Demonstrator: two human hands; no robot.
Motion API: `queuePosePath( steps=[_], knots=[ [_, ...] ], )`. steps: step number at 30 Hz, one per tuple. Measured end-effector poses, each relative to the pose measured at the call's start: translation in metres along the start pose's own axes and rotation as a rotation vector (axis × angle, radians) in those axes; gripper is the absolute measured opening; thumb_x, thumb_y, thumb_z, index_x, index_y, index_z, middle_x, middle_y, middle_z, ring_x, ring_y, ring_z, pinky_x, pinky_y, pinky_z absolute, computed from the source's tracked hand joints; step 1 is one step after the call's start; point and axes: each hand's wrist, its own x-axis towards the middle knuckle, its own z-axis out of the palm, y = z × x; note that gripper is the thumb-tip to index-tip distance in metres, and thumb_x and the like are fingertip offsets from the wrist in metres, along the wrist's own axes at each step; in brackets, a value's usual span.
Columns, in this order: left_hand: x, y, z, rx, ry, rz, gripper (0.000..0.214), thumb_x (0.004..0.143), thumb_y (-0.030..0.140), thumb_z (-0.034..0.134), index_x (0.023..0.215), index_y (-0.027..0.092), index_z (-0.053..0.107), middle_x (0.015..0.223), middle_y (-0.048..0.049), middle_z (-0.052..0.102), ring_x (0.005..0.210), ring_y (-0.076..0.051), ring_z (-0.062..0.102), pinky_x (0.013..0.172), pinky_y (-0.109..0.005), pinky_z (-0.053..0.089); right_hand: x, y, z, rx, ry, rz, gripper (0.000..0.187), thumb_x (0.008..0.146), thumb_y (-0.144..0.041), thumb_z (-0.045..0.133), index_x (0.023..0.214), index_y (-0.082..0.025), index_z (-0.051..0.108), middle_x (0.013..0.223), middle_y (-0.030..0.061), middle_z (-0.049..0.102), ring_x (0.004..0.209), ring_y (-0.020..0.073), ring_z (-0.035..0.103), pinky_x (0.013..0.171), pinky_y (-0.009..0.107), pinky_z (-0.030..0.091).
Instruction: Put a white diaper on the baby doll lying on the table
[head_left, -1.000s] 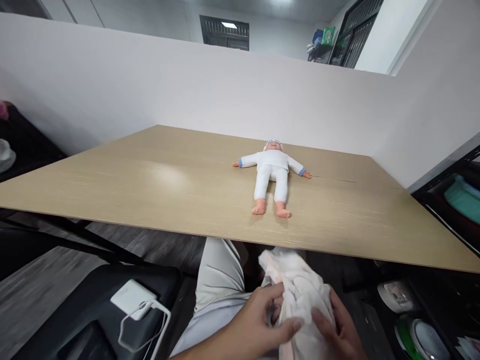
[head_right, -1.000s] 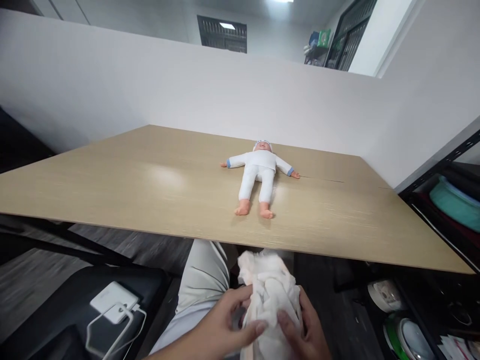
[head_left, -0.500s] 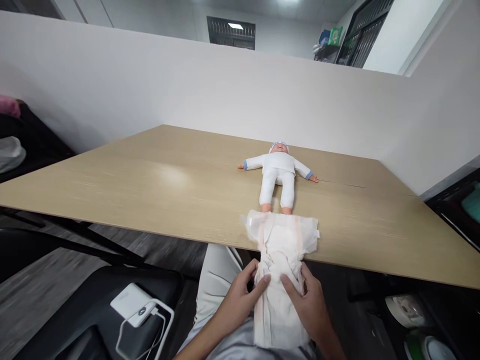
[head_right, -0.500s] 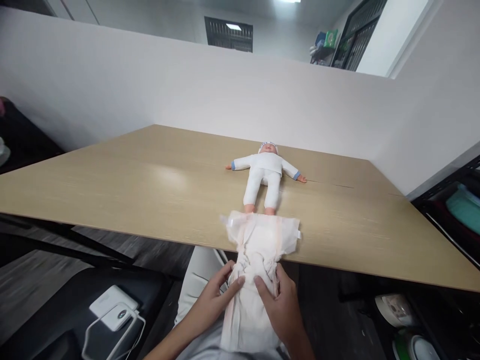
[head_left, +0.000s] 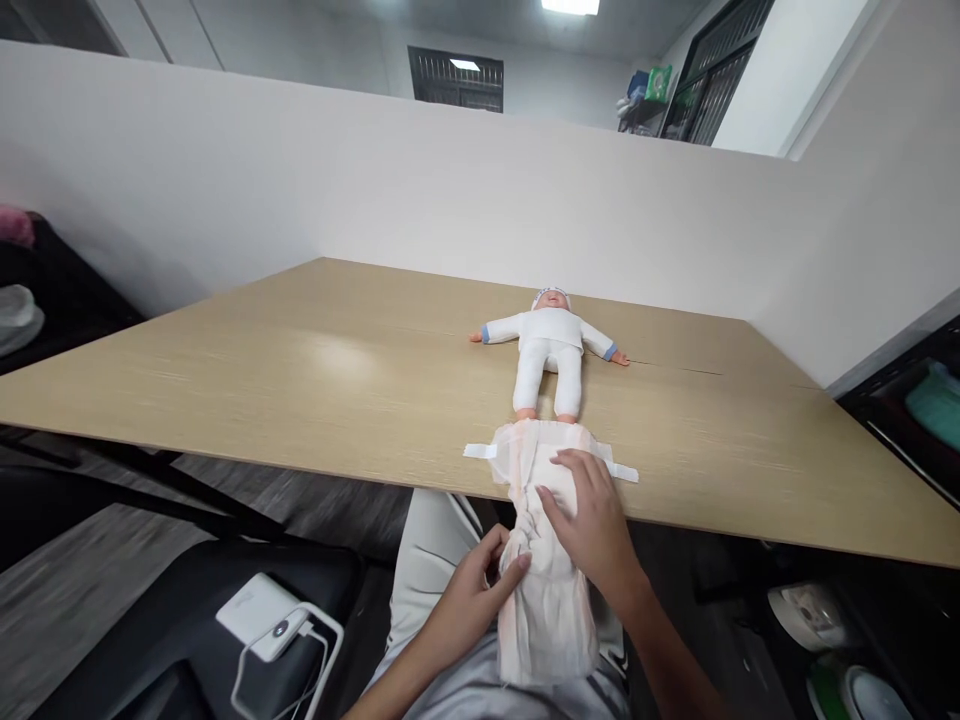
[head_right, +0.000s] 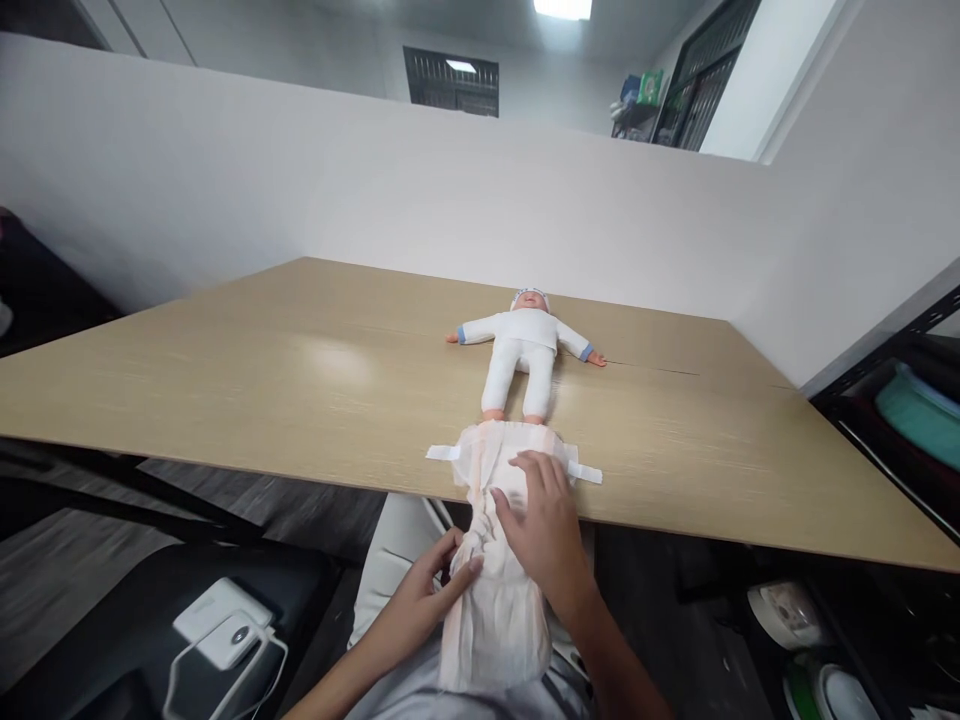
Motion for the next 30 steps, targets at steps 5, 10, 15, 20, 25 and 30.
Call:
queuePosePath(
  steps=[5,10,15,20,25,30],
  knots=[
    [-0.008,0.003,-0.02,0.437,-0.014,0.051,0.041,0.107,0.06,0.051,0.097,0.022,0.061,0.092,-0.0023,0.067,0.089,-0.023,0.06,0.085,-0.035,0.041,0.009,0.008,0.033,-0.138,-0.204,-0.058,0.061,0.106,-0.042,0.06,0.16,-0.016,0.049,0.168,0.0173,0.048,0.158,0.0332,0.042,0.129,0.054,0.04],
    [-0.001,0.033,-0.054,0.769,0.073,0.183,0.033,0.11,0.052,0.05,0.106,0.024,0.067,0.097,-0.0028,0.075,0.091,-0.024,0.067,0.094,-0.041,0.039,-0.007,0.005,0.044,-0.192,-0.273,-0.09,0.066,0.11,-0.047,0.053,0.17,-0.022,0.039,0.177,0.0129,0.036,0.164,0.0317,0.033,0.133,0.058,0.033],
    [0.069,0.069,-0.085,0.896,0.188,0.465,0.019,0.107,0.03,0.05,0.116,0.022,0.065,0.113,-0.0084,0.075,0.107,-0.027,0.066,0.098,-0.042,0.043,-0.006,-0.003,0.037,-0.166,-0.304,-0.073,0.06,0.111,-0.046,0.05,0.166,-0.023,0.046,0.175,0.0121,0.04,0.163,0.0311,0.036,0.133,0.059,0.033],
    [0.165,0.088,-0.098,1.144,0.157,0.571,0.064,0.088,0.003,0.056,0.15,0.018,0.056,0.158,-0.0173,0.056,0.141,-0.035,0.052,0.114,-0.049,0.042,-0.001,-0.001,0.029,-0.133,-0.328,-0.069,0.063,0.108,-0.047,0.058,0.167,-0.028,0.045,0.174,0.01,0.041,0.162,0.0325,0.037,0.132,0.061,0.033],
    [0.209,0.096,-0.086,1.397,-0.151,0.788,0.106,0.076,-0.008,0.061,0.17,0.033,0.034,0.182,-0.0098,0.026,0.164,-0.036,0.031,0.129,-0.052,0.026,0.005,0.006,0.02,-0.118,-0.375,-0.086,0.07,0.103,-0.054,0.066,0.167,-0.033,0.045,0.173,0.0076,0.044,0.159,0.0326,0.04,0.129,0.056,0.039],
    [0.227,0.093,-0.081,1.365,-0.417,1.031,0.101,0.08,-0.001,0.073,0.166,0.042,0.042,0.182,-0.0041,0.028,0.168,-0.032,0.027,0.132,-0.046,0.026,0.005,0.011,0.02,-0.107,-0.397,-0.104,0.077,0.103,-0.055,0.065,0.171,-0.034,0.036,0.177,0.0058,0.037,0.162,0.033,0.036,0.132,0.057,0.035]
  ],
)
